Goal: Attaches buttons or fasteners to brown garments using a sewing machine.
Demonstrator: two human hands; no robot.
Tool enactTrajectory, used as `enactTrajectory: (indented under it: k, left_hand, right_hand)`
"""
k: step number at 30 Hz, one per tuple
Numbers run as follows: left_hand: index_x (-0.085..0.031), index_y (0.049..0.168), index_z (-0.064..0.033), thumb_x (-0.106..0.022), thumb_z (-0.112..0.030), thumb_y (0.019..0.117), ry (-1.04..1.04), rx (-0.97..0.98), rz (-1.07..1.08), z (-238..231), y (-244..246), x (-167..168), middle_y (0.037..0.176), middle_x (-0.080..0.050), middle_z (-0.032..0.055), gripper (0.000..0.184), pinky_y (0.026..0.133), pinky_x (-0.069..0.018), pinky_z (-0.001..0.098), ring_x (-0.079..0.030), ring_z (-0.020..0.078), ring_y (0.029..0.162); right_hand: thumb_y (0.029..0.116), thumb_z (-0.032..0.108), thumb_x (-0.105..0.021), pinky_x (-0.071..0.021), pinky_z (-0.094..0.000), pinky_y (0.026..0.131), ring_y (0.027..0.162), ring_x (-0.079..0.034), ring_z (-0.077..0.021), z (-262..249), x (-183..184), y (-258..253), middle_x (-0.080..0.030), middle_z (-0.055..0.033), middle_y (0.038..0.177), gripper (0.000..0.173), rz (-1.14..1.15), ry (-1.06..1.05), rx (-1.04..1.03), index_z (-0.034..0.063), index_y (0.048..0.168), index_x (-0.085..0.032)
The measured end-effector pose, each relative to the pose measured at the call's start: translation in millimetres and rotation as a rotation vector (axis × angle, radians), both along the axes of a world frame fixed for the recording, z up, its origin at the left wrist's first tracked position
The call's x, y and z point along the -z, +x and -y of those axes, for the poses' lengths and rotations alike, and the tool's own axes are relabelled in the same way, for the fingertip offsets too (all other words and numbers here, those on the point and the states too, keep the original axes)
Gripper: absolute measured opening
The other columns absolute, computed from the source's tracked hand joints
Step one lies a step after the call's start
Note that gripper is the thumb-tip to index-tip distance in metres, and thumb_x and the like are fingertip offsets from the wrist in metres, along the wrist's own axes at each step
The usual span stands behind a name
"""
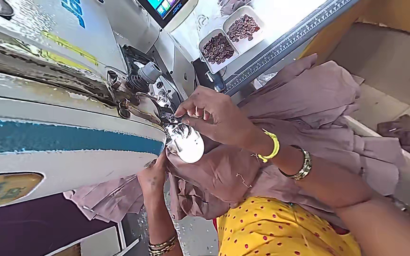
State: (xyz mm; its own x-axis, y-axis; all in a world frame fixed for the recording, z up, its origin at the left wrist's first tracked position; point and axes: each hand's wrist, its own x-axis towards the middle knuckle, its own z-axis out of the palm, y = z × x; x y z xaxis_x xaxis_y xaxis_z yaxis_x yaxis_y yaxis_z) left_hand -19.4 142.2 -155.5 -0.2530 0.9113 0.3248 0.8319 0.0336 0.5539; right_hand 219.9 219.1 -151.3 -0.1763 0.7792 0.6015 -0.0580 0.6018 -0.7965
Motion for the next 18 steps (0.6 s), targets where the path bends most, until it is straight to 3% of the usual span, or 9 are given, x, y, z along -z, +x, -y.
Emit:
enactTrajectory:
  k: [5, 9, 13, 15, 18]
  left_hand:
    - [-0.072, 0.092, 0.0007, -0.068, -0.018, 0.0891, 0.005, -0.038, -0.037, 1.4, -6.5, 3.2, 0.118, -0.063, 0.0171, 0.019, 0.101, -0.0415, 0.0286, -0.054, 0.0133, 0.119]
    - [-0.073, 0.096, 0.0009, -0.068, -0.023, 0.0892, -0.01, -0.079, -0.093, 2.4, -19.4, 8.8, 0.113, -0.067, 0.0175, 0.025, 0.107, -0.0328, 0.0486, -0.056, 0.0232, 0.116]
    - [-0.074, 0.095, 0.0013, -0.067, -0.024, 0.0905, -0.012, -0.08, -0.127, 4.2, -25.0, 12.8, 0.116, -0.067, 0.0195, 0.027, 0.11, -0.0294, 0.0529, -0.055, 0.0283, 0.12]
    - [-0.074, 0.094, 0.0014, -0.067, -0.024, 0.0922, -0.027, -0.082, -0.138, 4.5, -22.4, 10.8, 0.112, -0.067, 0.0172, 0.027, 0.108, -0.0302, 0.051, -0.057, 0.0249, 0.115]
    - [-0.073, 0.093, 0.0014, -0.065, -0.021, 0.0931, -0.037, -0.076, -0.151, 3.4, -17.5, 6.9, 0.102, -0.068, 0.0099, 0.024, 0.104, -0.0342, 0.0417, -0.058, 0.0115, 0.104]
  right_hand:
    - [0.084, 0.005, -0.071, -0.0495, -0.0312, 0.079, 0.098, -0.057, -0.0206, 3.6, -1.0, -16.7, -0.06, -0.0084, 0.1, 0.027, 0.086, -0.017, -0.052, 0.0073, 0.11, -0.078]
    - [0.085, 0.008, -0.071, -0.0503, -0.0349, 0.079, 0.098, -0.057, -0.0236, 6.2, 2.8, -23.2, -0.06, -0.0106, 0.101, 0.029, 0.093, -0.025, -0.054, 0.0053, 0.113, -0.076]
    - [0.0871, 0.006, -0.071, -0.0543, -0.0329, 0.08, 0.097, -0.06, -0.0203, 10.2, 4.1, -20.0, -0.061, -0.0091, 0.103, 0.027, 0.035, -0.018, 0.037, 0.0057, 0.114, -0.073]
    - [0.0874, 0.005, -0.069, -0.053, -0.0304, 0.078, 0.094, -0.059, -0.0183, 13.6, 2.5, -19.4, -0.06, -0.0082, 0.101, 0.024, -0.032, -0.01, 0.079, 0.0059, 0.111, -0.074]
    - [0.0855, 0.007, -0.072, -0.0518, -0.0311, 0.081, 0.098, -0.058, -0.0194, 20.4, -2.8, -22.0, -0.059, -0.0073, 0.1, 0.02, -0.076, -0.033, 0.087, 0.0093, 0.105, -0.077]
